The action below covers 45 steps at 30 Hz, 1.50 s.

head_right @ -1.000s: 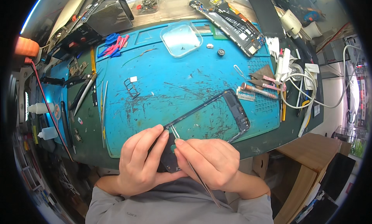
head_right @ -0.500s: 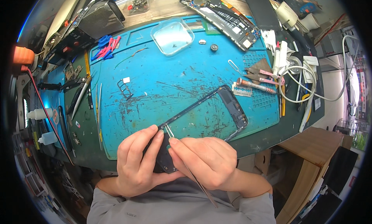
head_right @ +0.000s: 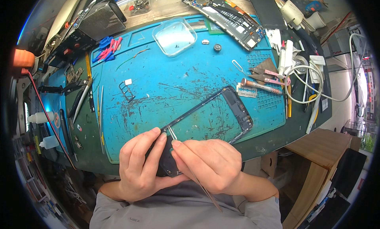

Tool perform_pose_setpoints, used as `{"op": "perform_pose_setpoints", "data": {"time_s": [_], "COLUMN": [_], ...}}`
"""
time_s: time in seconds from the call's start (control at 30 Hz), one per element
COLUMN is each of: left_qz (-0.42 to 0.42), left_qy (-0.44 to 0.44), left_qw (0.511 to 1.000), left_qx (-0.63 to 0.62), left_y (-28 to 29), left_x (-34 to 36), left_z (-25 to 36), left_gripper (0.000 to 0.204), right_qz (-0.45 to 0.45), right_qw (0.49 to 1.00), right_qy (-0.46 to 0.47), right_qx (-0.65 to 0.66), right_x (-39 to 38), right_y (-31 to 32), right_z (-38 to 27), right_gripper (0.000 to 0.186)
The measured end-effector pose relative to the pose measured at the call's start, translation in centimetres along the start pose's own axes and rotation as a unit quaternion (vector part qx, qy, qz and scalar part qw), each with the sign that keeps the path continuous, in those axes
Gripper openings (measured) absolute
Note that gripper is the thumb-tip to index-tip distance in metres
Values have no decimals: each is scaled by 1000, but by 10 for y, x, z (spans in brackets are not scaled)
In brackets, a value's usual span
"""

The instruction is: The person uses a screwdriver to remove screws from a smartphone frame and then uses tweezers to lift and remove small internal components. The work is performed on a cluttered blue workbench with various tools and parts visible.

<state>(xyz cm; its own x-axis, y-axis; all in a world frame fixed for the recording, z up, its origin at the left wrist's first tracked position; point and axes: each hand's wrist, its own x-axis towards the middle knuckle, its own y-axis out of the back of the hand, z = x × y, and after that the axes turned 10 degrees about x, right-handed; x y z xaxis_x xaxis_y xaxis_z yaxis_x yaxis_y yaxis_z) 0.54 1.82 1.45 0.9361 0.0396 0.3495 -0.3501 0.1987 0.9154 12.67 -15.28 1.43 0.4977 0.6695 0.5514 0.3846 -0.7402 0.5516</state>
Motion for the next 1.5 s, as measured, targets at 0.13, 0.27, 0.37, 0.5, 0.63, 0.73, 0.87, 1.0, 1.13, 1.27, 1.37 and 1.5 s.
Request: {"op": "perform_pose_setpoints", "data": {"time_s": [0.13,0.27,0.37,0.5,0.63,0.73,0.87,1.0,1.13,1.27,1.37,1.5], "left_qz": [-7,-8,-4,-4,-2,-1,0,-3,4,2,-4,-10], "left_qy": [8,7,8,8,12,13,11,12,0,-1,-2,-3], "left_qw": [1000,1000,1000,1000,1000,1000,1000,1000,1000,1000,1000,999], "left_qx": [-1,2,-2,1,5,6,5,4,9,5,-8,-44], "left_y": [0,1,0,0,0,-1,-1,0,-1,2,2,5], "left_x": [-3,-2,-2,-2,-2,-2,-2,-2,0,1,0,1], "left_z": [1,1,1,1,2,2,1,2,0,1,0,-5], "left_gripper": [69,69,69,68,68,68,68,69,76,81,83,88], "right_qz": [2,6,7,9,7,6,4,9,10,5,12,5], "right_qw": [1000,1000,1000,1000,1000,1000,1000,1000,1000,999,993,953], "right_qy": [4,6,3,6,17,15,15,11,5,-27,-81,-230], "right_qx": [-1,2,2,0,-3,-9,-11,-12,3,26,86,198], "right_x": [-1,-1,-1,-1,-2,-2,-2,-3,-2,1,2,15], "right_y": [0,-1,-1,-1,-2,-2,-2,-1,0,3,8,34], "right_z": [1,1,1,1,2,1,1,1,2,0,0,3], "right_gripper": [23,23,23,23,24,24,24,24,25,26,25,25]}}
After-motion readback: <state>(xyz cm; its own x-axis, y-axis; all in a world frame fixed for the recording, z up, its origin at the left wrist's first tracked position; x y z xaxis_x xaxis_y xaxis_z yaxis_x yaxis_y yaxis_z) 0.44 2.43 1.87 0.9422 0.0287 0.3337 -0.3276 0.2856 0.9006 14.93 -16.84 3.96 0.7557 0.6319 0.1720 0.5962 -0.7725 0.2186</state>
